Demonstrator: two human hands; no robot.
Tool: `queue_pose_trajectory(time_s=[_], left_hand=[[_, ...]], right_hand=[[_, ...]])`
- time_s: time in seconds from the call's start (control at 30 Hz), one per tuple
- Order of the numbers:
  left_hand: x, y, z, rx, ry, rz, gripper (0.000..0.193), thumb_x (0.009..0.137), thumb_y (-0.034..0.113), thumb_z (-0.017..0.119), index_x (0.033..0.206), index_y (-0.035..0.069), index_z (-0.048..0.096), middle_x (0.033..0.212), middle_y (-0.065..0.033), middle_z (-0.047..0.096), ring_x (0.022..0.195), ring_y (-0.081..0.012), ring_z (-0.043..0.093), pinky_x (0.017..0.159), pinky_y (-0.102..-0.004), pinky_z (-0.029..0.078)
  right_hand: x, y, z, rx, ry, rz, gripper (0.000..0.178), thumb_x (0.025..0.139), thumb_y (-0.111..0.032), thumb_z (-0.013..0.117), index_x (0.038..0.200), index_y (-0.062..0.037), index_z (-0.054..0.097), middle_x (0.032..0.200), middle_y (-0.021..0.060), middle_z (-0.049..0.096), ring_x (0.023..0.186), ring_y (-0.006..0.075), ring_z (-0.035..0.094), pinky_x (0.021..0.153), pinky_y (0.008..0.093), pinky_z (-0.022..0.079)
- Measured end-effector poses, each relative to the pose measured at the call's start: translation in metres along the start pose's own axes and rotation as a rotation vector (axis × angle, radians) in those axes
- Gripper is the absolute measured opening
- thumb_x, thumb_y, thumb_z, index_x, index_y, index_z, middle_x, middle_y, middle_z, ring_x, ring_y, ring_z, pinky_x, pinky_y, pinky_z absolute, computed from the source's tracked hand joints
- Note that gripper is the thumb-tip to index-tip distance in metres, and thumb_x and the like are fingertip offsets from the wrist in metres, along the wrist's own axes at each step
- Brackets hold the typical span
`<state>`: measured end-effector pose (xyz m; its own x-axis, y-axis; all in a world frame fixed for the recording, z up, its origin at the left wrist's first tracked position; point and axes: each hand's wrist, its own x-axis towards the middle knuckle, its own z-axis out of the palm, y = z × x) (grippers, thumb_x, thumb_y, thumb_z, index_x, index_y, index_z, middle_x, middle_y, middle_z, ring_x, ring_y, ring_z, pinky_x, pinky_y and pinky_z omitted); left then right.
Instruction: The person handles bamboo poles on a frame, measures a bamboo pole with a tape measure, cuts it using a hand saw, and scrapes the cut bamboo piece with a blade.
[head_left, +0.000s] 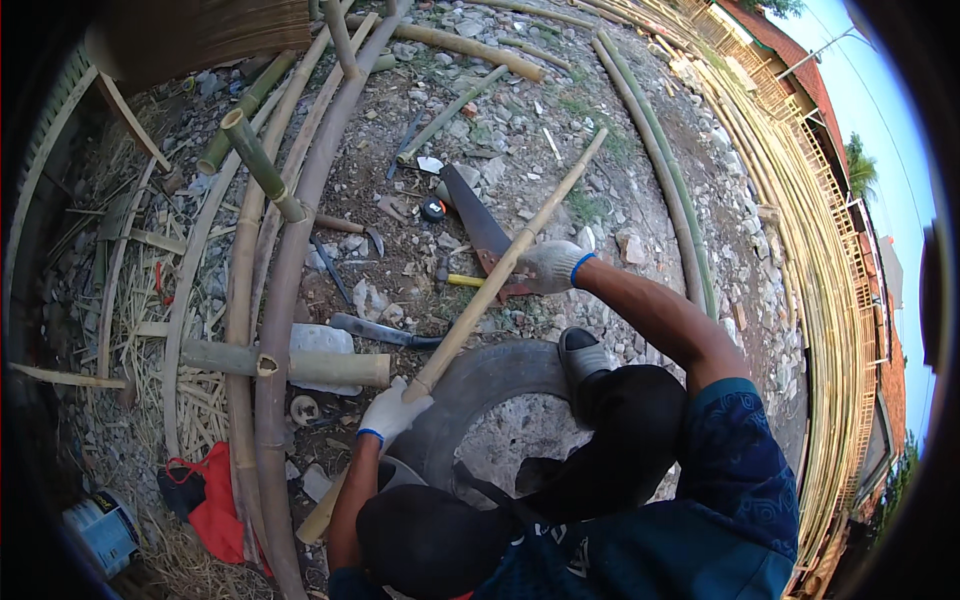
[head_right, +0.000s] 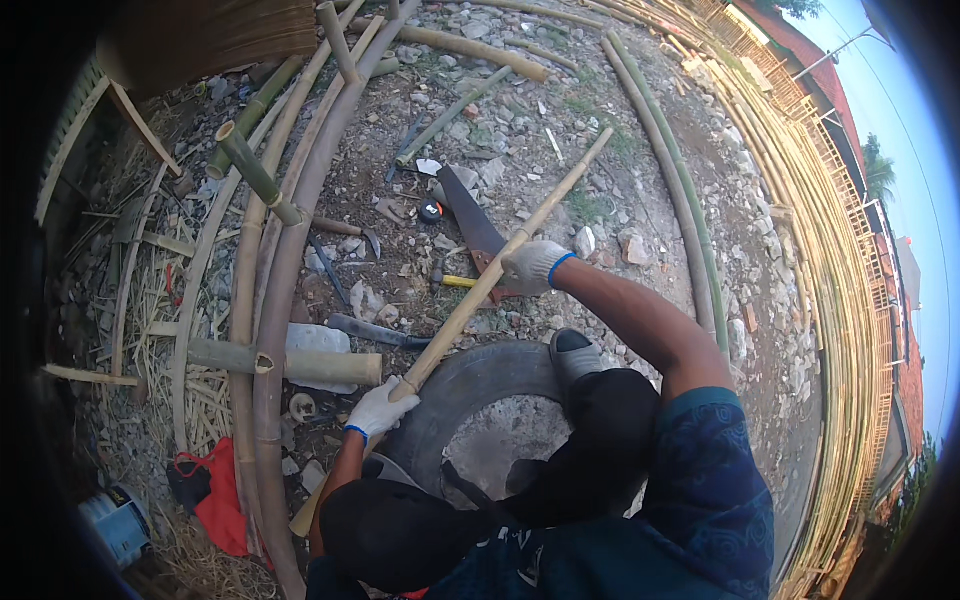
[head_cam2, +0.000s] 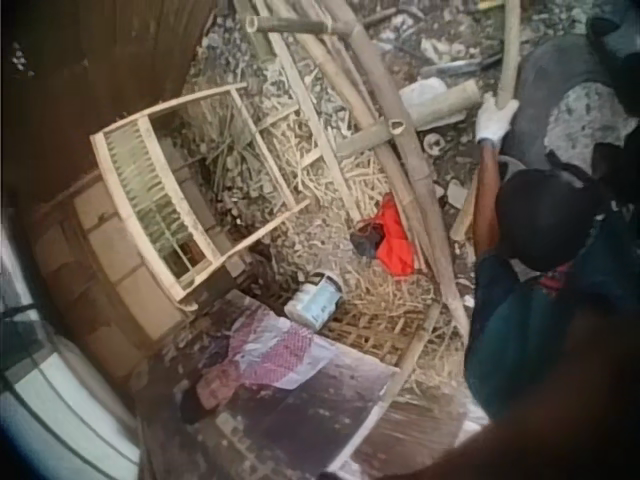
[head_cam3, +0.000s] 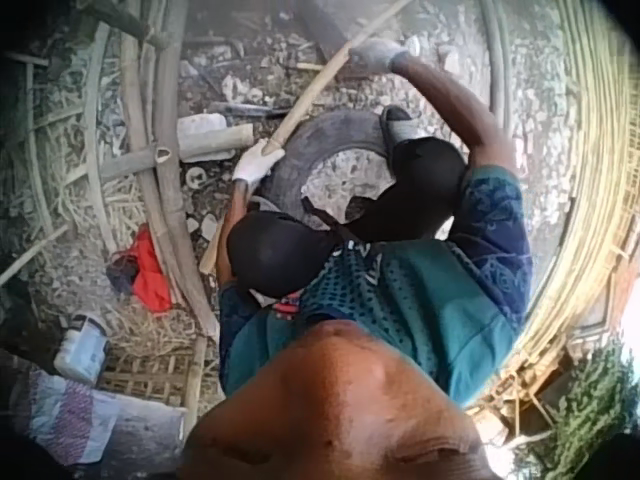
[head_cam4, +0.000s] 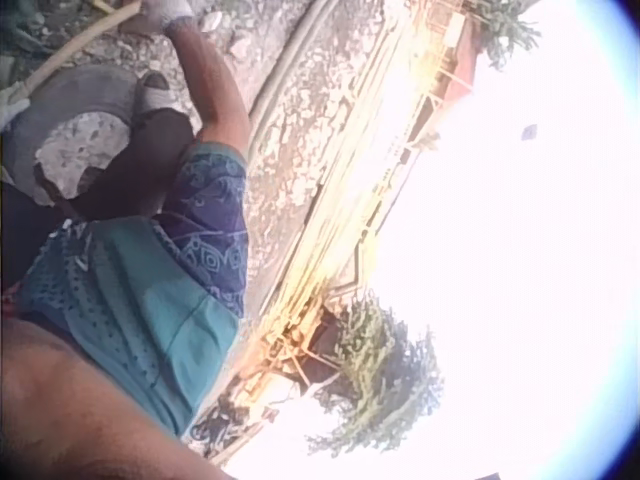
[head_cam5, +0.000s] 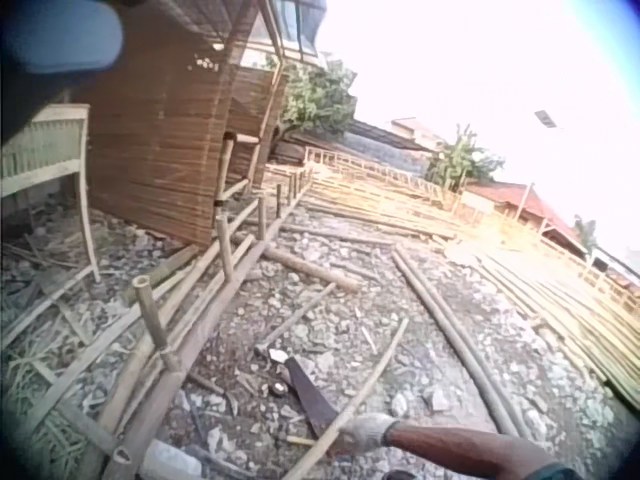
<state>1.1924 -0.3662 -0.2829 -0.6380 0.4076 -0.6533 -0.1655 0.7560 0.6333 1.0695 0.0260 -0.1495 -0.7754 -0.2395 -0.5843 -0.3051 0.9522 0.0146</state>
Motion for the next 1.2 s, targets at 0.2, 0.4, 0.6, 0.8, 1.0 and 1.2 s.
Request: queue_pose_trajectory(time_s=[0.2,0.4,0.6,0.8,1.0,1.2], left_hand=[[-0.003,0.034,-0.02,-0.304,-0.298,-0.162,0.043,0.096,0.042,0.069,0.109,0.002,0.062,0.079,-0.004,0.064,0.065,-0.0118,0.063,0.062,-0.0286,0.053],[-0.008,0.028,-0.014,-0.674,-0.428,-0.299,0.036,0.099,0.039,0.068,0.102,0.004,0.064,0.079,-0.0038,0.063,0.065,-0.0144,0.062,0.062,-0.0291,0.052],[-0.023,0.064,-0.025,-0.479,-0.333,-0.352,0.039,0.093,0.039,0.076,0.102,0.003,0.066,0.08,-0.0024,0.066,0.067,-0.0127,0.063,0.062,-0.0297,0.052],[-0.036,0.101,-0.028,-0.156,-0.085,-0.423,0.053,0.083,0.043,0.085,0.108,-0.001,0.069,0.085,-0.0058,0.071,0.073,-0.0137,0.066,0.069,-0.0321,0.054],[-0.045,0.113,-0.008,0.02,0.031,-0.447,0.059,0.08,0.044,0.086,0.116,0.001,0.07,0.091,-0.0095,0.073,0.081,-0.0191,0.069,0.076,-0.0359,0.054],[-0.057,0.158,-0.003,0.157,0.073,-0.497,0.065,0.078,0.05,0.085,0.12,0.004,0.069,0.102,-0.0192,0.075,0.097,-0.0327,0.072,0.086,-0.0421,0.055]], right_hand=[[-0.009,0.032,0.082,0.017,-0.252,-0.083,0.042,0.088,-0.035,0.061,0.116,-0.0069,0.074,0.109,0.0203,0.075,0.105,0.0388,0.072,0.09,0.0514,0.058],[0.045,0.06,0.152,0.227,-0.001,-0.133,0.042,0.082,-0.031,0.067,0.115,-0.006,0.073,0.115,0.0219,0.073,0.106,0.0396,0.072,0.091,0.0509,0.058],[0.077,0.08,0.173,0.235,0.036,-0.106,0.052,0.084,-0.031,0.071,0.13,-0.0073,0.064,0.129,0.0211,0.066,0.12,0.0387,0.064,0.098,0.0499,0.055],[0.09,0.068,0.196,0.393,0.012,0.122,0.05,0.091,-0.032,0.065,0.133,-0.0052,0.061,0.132,0.0211,0.066,0.126,0.0377,0.062,0.106,0.0594,0.045],[0.102,0.066,0.201,0.293,0.116,0.133,0.036,0.095,-0.023,0.058,0.128,-0.0084,0.064,0.123,0.0136,0.069,0.122,0.0314,0.063,0.111,0.0628,0.034],[0.081,0.087,0.22,0.243,0.311,0.046,0.034,0.096,-0.037,0.061,0.113,-0.0095,0.068,0.108,0.0129,0.071,0.107,0.0313,0.066,0.109,0.0573,0.033]])
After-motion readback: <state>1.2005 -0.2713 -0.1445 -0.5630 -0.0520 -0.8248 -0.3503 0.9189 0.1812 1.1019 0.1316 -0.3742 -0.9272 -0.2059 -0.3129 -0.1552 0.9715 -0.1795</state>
